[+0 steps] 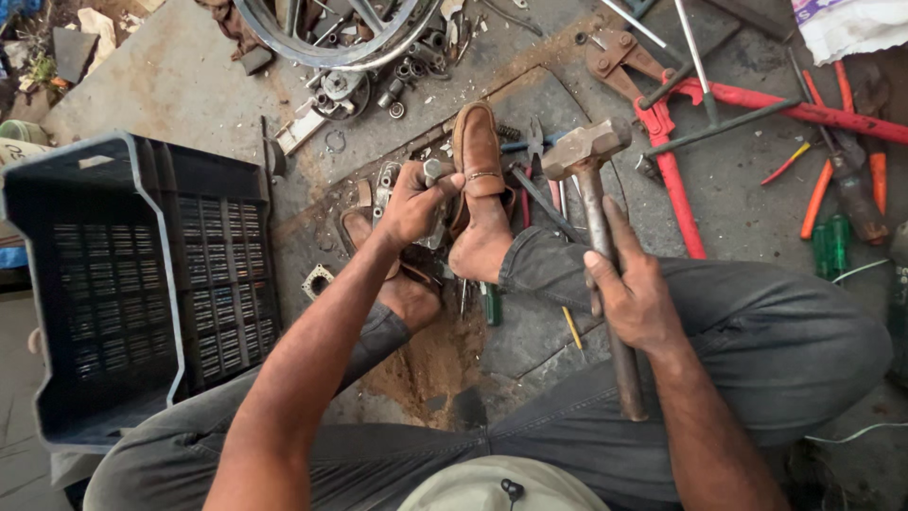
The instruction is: The person sits on the floor and uses a hammer and a metal punch to strike a component inside a disassembled engine cylinder head. They repeatedly reposition the punch and hammer to drive out a stuck part from the cylinder head.
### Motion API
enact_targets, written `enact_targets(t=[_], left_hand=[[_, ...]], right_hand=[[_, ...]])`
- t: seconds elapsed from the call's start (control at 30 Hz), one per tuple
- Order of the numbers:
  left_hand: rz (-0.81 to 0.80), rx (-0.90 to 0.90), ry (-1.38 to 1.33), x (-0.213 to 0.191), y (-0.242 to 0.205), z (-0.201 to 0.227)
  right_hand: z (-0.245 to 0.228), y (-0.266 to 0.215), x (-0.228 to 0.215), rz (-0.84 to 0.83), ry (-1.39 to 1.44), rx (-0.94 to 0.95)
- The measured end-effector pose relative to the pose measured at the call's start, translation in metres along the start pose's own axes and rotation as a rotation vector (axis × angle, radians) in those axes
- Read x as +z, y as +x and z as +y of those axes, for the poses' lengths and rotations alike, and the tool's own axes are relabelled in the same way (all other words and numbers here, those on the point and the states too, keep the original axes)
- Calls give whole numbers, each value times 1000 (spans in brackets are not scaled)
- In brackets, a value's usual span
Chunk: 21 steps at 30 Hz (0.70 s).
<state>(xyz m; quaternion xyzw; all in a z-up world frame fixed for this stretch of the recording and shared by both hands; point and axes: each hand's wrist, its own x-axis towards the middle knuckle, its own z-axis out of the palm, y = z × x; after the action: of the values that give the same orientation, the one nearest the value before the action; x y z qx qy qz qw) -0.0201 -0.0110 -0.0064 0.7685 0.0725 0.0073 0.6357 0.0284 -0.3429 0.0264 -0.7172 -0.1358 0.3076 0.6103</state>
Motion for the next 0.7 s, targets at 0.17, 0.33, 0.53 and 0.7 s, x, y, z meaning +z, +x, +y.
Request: enact_targets(t=[0.17, 0.33, 0.53, 0.7], left_hand=[[-19, 29, 36, 3, -2, -6], [-75, 52, -31, 10, -7, -7], [-71, -111, -129, 11, -6, -6], [-23, 165, 306, 16, -2, -4]], right_hand=[[-1, -1, 1, -20, -58, -59], [-9, -10, 5, -30, -91, -162], [-22, -32, 9, -51, -53, -159], [-35, -67, 8, -42, -105, -432]])
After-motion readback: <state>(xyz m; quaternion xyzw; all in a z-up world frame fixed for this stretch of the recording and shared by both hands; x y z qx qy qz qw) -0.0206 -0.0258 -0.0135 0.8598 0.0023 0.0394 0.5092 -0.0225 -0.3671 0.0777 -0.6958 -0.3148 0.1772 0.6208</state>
